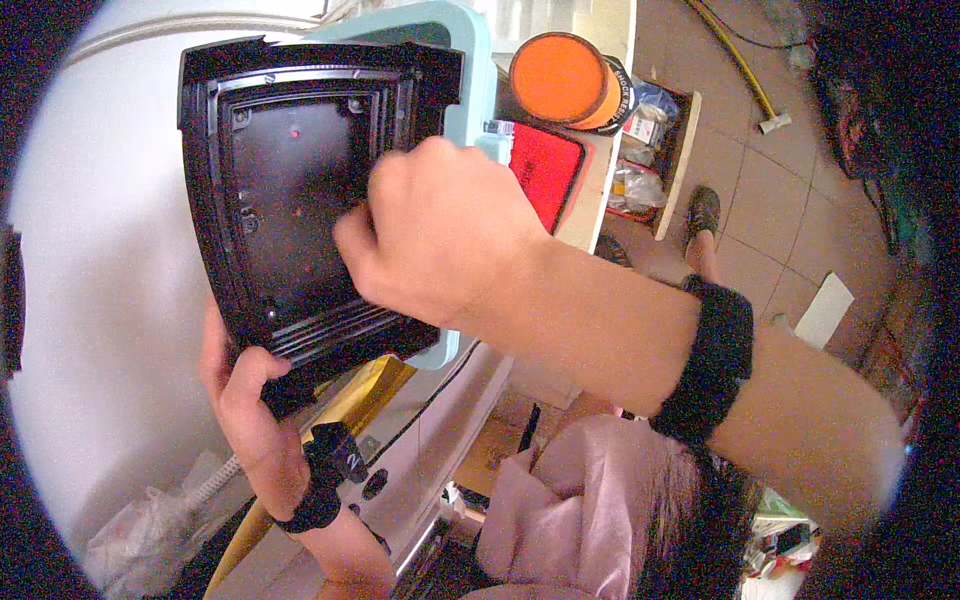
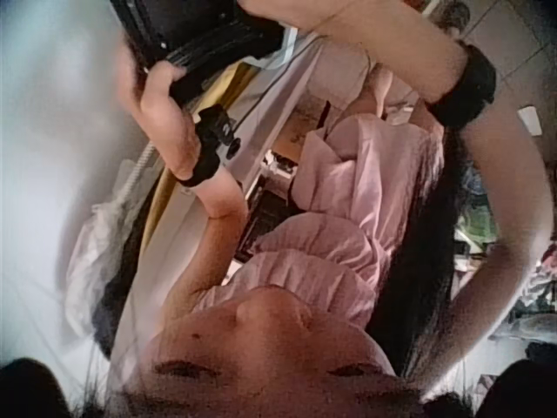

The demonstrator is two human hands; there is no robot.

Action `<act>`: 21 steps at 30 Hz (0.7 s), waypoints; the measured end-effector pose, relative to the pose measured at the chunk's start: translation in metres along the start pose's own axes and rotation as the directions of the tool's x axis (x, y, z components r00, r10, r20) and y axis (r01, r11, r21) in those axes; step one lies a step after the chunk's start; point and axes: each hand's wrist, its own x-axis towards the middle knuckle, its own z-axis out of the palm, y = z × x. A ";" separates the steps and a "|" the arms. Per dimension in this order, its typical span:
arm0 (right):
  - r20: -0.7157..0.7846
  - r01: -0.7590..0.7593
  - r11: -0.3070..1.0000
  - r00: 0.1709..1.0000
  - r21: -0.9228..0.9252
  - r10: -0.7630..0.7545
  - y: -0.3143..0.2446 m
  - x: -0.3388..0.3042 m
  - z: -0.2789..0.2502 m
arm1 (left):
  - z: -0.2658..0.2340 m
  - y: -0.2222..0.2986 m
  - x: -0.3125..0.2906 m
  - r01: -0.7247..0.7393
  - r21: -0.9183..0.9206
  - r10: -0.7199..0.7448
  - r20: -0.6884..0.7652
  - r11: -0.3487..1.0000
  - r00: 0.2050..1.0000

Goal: Using a screwdriver to repair or disassemble a black electronic component inside a storage bin.

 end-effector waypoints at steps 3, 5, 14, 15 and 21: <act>-0.094 0.137 0.980 0.984 -0.145 -0.151 0.001 -0.001 0.004 | 0.001 0.004 -0.001 0.005 0.024 -0.005 -0.008 1.000 1.000; -0.078 0.134 0.985 0.987 -0.113 -0.143 0.000 -0.001 0.005 | 0.000 0.005 -0.001 0.014 0.013 -0.014 -0.001 1.000 1.000; -0.023 0.233 0.922 0.967 -0.310 -0.252 0.001 -0.007 0.012 | 0.001 0.009 -0.002 0.056 0.035 -0.057 0.017 0.998 0.998; -0.072 0.239 0.905 0.957 -0.352 -0.280 0.000 -0.007 0.016 | 0.001 0.009 -0.001 0.058 0.038 -0.059 0.026 0.998 0.998; -0.009 0.239 0.941 0.969 -0.239 -0.248 0.002 0.004 -0.006 | -0.002 0.002 0.001 0.003 -0.008 -0.002 0.021 1.000 1.000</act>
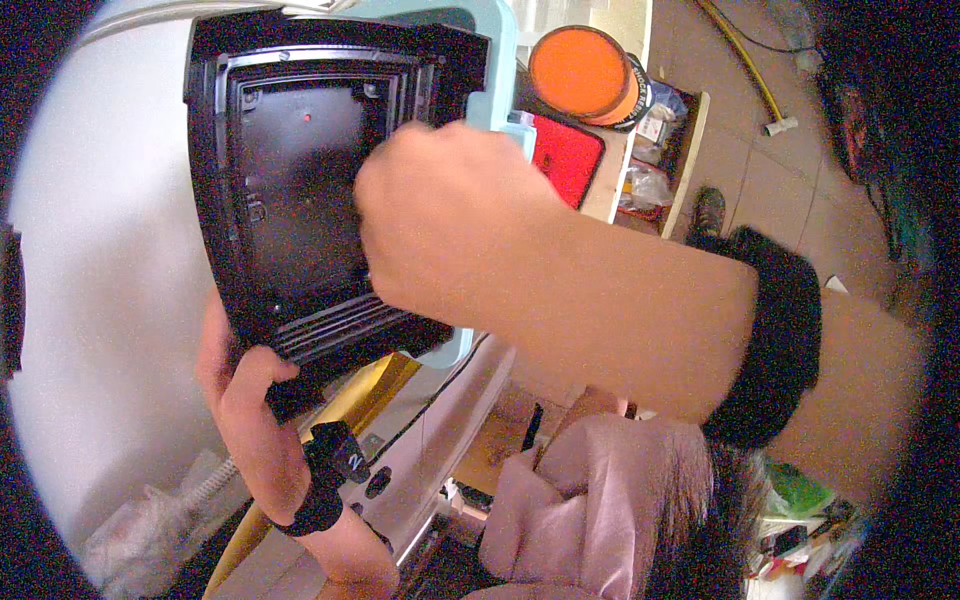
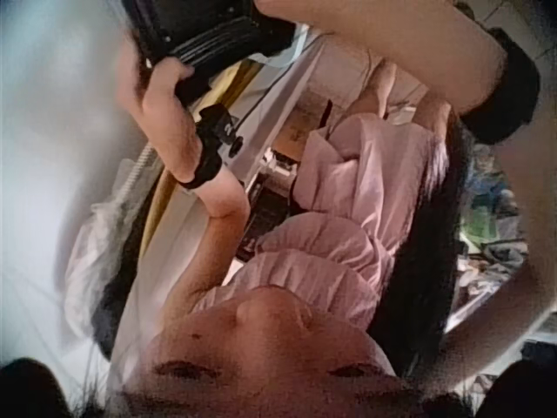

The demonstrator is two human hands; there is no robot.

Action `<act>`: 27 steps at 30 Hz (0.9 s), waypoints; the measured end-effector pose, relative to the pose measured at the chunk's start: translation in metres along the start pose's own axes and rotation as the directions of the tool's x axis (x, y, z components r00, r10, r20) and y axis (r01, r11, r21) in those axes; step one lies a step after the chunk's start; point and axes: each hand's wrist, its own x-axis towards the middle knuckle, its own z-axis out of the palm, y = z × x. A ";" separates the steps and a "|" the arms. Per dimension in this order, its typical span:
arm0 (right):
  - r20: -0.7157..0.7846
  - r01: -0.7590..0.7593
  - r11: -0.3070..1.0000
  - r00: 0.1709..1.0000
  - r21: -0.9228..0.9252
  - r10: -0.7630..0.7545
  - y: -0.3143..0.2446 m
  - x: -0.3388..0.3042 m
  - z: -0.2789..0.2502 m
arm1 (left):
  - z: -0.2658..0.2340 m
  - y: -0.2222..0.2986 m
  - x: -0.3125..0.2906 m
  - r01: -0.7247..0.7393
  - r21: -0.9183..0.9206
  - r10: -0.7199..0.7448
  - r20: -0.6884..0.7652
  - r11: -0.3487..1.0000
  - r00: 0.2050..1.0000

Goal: Using a screwdriver to repair or disassemble a black electronic component inside a storage bin.

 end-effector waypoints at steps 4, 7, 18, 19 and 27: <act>-0.110 -0.015 1.000 0.994 -0.008 0.013 0.006 0.000 -0.005 | 0.000 0.008 0.000 0.043 0.040 -0.045 0.052 0.998 0.998; -0.054 -0.082 0.979 0.994 0.186 0.093 0.016 0.004 -0.012 | 0.000 0.001 0.000 0.023 -0.014 -0.023 0.008 1.000 1.000; 0.345 -0.528 0.709 0.848 0.467 0.403 -0.004 -0.020 -0.022 | -0.003 0.002 0.000 0.019 -0.011 -0.019 0.035 1.000 0.999; 0.296 -0.513 0.735 0.858 0.444 0.420 -0.008 -0.024 -0.021 | -0.002 0.002 0.001 0.018 -0.010 -0.017 0.037 1.000 0.999; 0.210 -0.459 0.757 0.888 0.465 0.410 -0.010 -0.034 -0.008 | -0.005 -0.003 0.001 -0.007 -0.007 0.008 0.032 1.000 0.999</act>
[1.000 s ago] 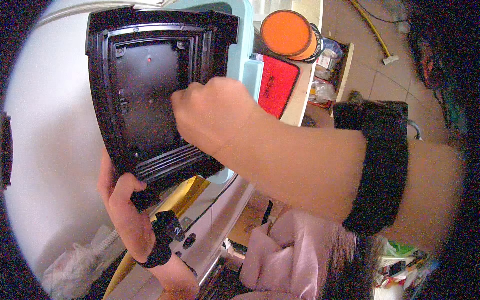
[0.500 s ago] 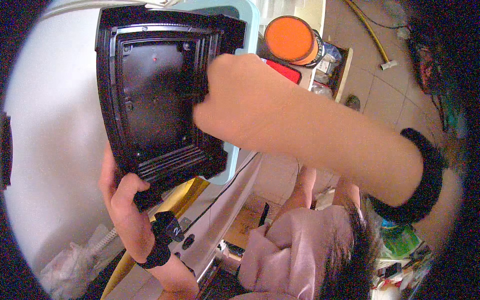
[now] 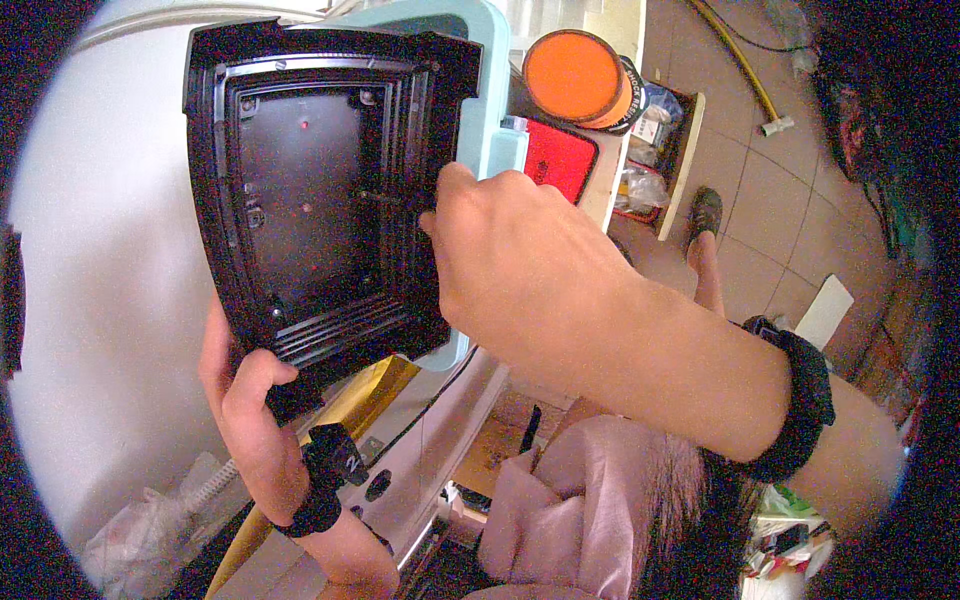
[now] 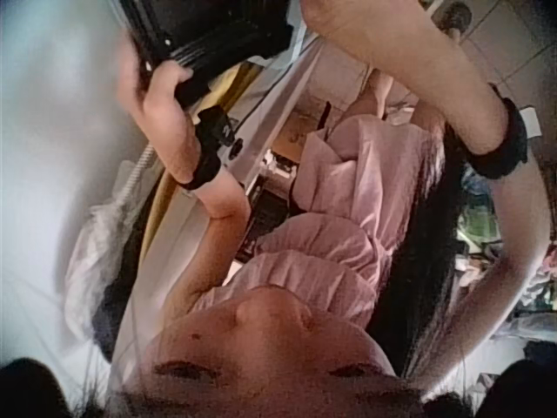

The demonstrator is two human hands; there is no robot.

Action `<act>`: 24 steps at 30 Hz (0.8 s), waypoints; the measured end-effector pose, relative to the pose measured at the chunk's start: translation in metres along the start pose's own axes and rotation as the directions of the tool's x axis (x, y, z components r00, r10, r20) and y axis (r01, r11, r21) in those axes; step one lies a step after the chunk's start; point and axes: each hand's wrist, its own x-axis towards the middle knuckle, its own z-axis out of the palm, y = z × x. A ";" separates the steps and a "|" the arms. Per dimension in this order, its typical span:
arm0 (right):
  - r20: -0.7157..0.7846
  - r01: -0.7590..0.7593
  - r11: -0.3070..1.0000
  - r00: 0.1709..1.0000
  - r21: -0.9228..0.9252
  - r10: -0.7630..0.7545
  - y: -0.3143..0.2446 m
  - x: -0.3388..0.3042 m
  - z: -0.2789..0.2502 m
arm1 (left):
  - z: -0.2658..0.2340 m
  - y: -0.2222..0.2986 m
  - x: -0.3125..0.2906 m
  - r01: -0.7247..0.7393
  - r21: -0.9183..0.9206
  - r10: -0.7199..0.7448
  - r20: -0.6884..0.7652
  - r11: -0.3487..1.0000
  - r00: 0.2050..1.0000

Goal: Using a screwdriver to repair or disassemble a black electronic component inside a storage bin.

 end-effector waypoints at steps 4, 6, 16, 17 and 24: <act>-0.051 0.067 0.997 0.996 -0.037 -0.069 0.002 0.001 0.002 | 0.001 0.003 0.000 0.016 -0.018 -0.016 0.007 1.000 1.000; -0.022 -0.017 1.000 1.000 -0.003 0.017 0.002 0.002 0.002 | 0.001 0.003 0.001 0.006 0.005 -0.006 0.016 1.000 1.000; -0.058 -0.006 0.999 0.998 0.041 0.008 0.005 -0.001 0.008 | 0.002 0.004 0.001 -0.020 0.013 0.020 0.018 1.000 1.000; -0.065 -0.007 0.998 0.998 0.062 0.011 0.004 -0.001 0.007 | 0.002 0.006 0.000 -0.015 0.022 0.015 0.013 1.000 1.000; -0.069 -0.015 0.998 0.997 0.054 0.019 0.007 -0.002 0.007 | 0.008 0.009 -0.001 0.023 0.020 -0.023 -0.010 1.000 1.000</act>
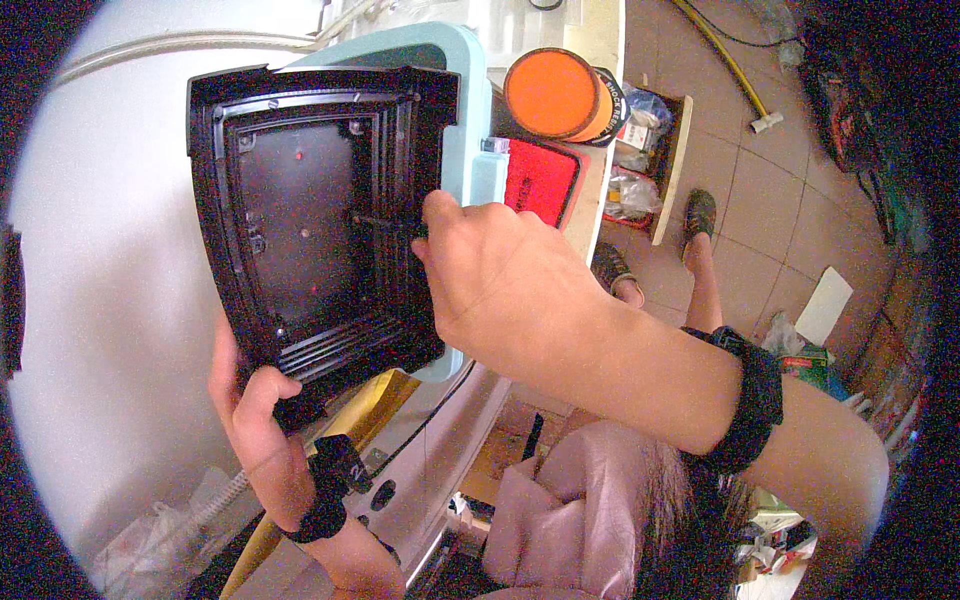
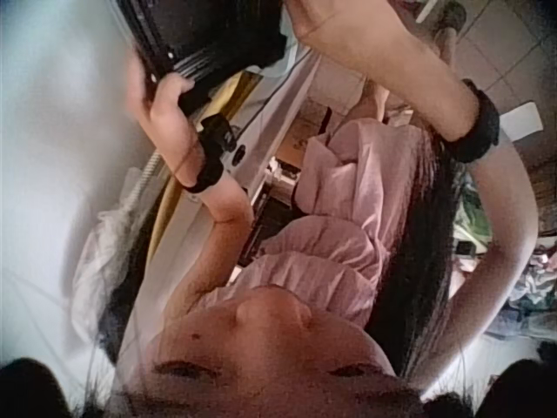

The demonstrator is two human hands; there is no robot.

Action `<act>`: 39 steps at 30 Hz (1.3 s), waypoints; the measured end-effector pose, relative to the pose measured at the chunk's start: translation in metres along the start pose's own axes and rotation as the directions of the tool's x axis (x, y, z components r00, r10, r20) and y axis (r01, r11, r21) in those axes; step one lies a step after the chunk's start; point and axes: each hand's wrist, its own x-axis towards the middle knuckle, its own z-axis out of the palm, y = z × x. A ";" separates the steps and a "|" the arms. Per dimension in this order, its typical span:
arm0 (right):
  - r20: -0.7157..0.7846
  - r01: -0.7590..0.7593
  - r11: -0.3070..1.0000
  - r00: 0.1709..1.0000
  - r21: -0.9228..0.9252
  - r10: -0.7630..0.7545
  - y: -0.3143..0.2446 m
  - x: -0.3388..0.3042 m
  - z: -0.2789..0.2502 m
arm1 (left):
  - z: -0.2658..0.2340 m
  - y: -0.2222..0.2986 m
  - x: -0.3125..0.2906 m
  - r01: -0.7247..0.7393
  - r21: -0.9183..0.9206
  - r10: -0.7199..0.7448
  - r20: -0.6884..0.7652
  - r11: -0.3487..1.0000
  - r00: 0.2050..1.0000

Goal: Using a screwdriver to repair or disassemble a black electronic component inside a storage bin.

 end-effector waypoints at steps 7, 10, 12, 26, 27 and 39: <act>0.008 0.002 1.000 1.000 -0.008 -0.002 0.001 -0.001 0.001 | -0.001 -0.001 0.001 -0.011 0.033 0.011 0.010 0.999 1.000; -0.008 0.013 1.000 1.000 -0.018 -0.013 -0.001 -0.001 0.002 | -0.002 -0.001 0.000 -0.002 0.047 0.003 -0.003 0.999 1.000; -0.010 0.012 1.000 1.000 -0.023 -0.012 -0.003 -0.001 0.001 | 0.000 -0.004 0.000 -0.023 0.010 0.024 -0.028 1.000 0.999; -0.034 0.015 0.998 0.999 -0.067 -0.018 -0.016 0.013 0.006 | -0.001 0.001 -0.001 0.021 0.038 -0.022 0.008 0.999 1.000; -0.034 0.013 0.998 0.999 -0.069 -0.015 -0.015 0.011 0.006 | 0.000 0.000 -0.001 0.029 0.033 -0.029 0.016 0.999 0.999; 0.014 0.472 0.718 0.840 -0.512 -0.543 -0.006 0.021 -0.005 | -0.003 -0.004 0.000 0.006 0.018 -0.006 -0.036 1.000 0.999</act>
